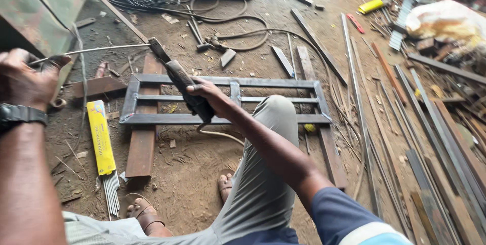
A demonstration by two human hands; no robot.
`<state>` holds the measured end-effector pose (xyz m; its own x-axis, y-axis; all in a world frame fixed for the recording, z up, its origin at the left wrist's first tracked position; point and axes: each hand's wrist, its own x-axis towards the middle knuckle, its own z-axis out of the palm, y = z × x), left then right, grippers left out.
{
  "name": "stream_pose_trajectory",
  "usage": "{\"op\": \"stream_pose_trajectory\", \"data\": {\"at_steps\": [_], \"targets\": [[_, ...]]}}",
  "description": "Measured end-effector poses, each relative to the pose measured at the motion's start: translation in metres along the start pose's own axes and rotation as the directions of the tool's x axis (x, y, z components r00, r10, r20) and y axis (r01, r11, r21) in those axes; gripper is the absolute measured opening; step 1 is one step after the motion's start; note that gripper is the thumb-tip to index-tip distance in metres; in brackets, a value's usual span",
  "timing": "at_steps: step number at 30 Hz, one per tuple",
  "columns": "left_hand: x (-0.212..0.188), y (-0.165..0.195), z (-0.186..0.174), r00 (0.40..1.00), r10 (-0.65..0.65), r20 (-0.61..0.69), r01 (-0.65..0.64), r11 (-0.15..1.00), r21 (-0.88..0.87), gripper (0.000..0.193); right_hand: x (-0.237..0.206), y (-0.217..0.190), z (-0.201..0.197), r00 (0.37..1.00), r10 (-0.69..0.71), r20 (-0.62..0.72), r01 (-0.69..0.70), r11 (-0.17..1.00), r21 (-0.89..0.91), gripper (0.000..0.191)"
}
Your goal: The person sits cross-legged on the ground and uses a welding torch to join the joints of a rectangular metal frame. They weld multiple corners and crossbars, then flip the frame to weld the opposite side.
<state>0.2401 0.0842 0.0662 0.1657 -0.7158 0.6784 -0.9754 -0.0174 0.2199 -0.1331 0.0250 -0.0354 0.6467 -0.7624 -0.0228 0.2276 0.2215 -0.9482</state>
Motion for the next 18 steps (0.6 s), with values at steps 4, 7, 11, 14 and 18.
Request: {"op": "stream_pose_trajectory", "data": {"at_steps": [4, 7, 11, 14, 18], "targets": [[0.016, -0.031, -0.023, 0.959, 0.281, 0.041, -0.284, 0.940, 0.188, 0.072, 0.006, -0.025, -0.002, 0.988, 0.021, -0.156, -0.051, 0.981, -0.189, 0.060], [0.019, -0.048, -0.045, 0.953, 0.271, 0.137, -0.303, 0.846, 0.439, 0.072, 0.022, -0.033, -0.006, 0.973, -0.117, -0.200, -0.032, 0.788, -0.615, 0.053], [0.016, -0.054, -0.051, 0.947, -0.121, 0.299, 0.060, 0.977, 0.204, 0.065, 0.045, -0.013, -0.008, 0.938, -0.140, -0.317, -0.129, 0.708, -0.695, 0.067], [-0.010, -0.066, -0.043, 0.785, -0.294, 0.545, 0.339, 0.941, 0.019, 0.070, 0.048, 0.019, -0.010, 0.928, -0.053, -0.370, -0.238, 0.679, -0.695, 0.081], [-0.051, -0.103, -0.032, 0.534, -0.249, 0.808, 0.222, 0.963, 0.150, 0.079, 0.050, 0.058, -0.013, 0.941, -0.140, -0.307, -0.206, 0.481, -0.852, 0.081]]}}
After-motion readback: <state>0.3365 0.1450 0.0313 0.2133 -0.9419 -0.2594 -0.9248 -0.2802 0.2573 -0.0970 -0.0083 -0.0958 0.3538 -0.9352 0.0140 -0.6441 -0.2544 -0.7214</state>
